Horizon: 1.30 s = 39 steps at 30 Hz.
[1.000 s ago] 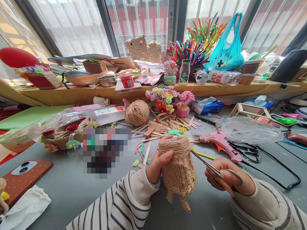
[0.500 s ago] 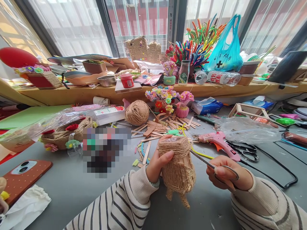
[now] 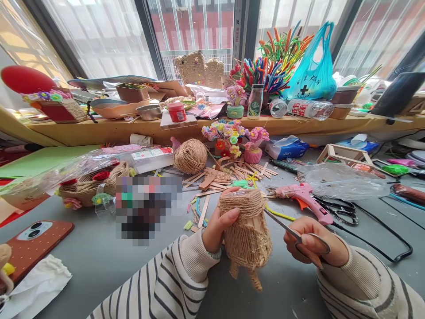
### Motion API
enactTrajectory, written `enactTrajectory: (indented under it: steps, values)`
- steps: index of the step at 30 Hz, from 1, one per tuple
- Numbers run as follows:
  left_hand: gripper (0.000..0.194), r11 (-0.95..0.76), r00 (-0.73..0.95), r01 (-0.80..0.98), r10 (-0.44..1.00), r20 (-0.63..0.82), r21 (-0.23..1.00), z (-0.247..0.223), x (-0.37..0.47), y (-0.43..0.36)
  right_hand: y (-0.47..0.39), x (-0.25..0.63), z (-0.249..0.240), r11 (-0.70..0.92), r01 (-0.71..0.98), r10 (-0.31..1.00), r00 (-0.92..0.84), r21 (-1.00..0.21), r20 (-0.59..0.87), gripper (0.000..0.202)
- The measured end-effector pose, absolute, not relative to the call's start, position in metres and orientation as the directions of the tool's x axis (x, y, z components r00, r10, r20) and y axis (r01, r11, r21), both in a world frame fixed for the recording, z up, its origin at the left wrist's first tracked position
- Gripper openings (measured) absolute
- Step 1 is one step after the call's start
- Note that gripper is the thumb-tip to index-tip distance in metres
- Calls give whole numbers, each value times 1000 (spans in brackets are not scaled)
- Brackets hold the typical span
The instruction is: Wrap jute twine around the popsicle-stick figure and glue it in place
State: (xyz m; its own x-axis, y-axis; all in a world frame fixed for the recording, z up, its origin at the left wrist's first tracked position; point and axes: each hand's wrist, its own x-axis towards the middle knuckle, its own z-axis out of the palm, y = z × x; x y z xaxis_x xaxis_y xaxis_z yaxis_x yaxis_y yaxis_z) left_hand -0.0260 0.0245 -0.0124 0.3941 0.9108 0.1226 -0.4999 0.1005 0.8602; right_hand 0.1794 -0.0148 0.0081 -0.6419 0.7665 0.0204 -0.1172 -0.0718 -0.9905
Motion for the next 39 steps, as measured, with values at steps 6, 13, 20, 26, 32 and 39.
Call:
enactTrajectory:
  steps: [6, 13, 20, 26, 32, 39]
  values:
    - [70, 98, 369, -528, 921, 124, 843, -13, -26, 25, -17, 182, 12, -40, -111, 746, -664, -993, 44, 68]
    - [46, 314, 392, -642, 918, -52, 700, 3, -26, 23, -7, 186, -2, -7, -62, 935, -355, -998, 16, 57]
    - [39, 431, 388, -776, 902, -191, 460, 16, -26, 32, -5, 177, -26, 55, 454, 982, 137, -889, 130, 30]
    - [41, 422, 371, -770, 906, -201, 478, 16, -27, 31, -4, 181, -42, 80, 590, 959, 174, -803, 223, 16]
    - [42, 472, 503, -682, 857, -110, 559, 5, -30, 29, -6, 180, -33, 136, 626, 934, 177, -768, 310, 24]
    - [39, 491, 569, -627, 819, -74, 604, 9, -29, 23, -10, 163, -29, 308, 347, 934, 68, -886, 351, 45]
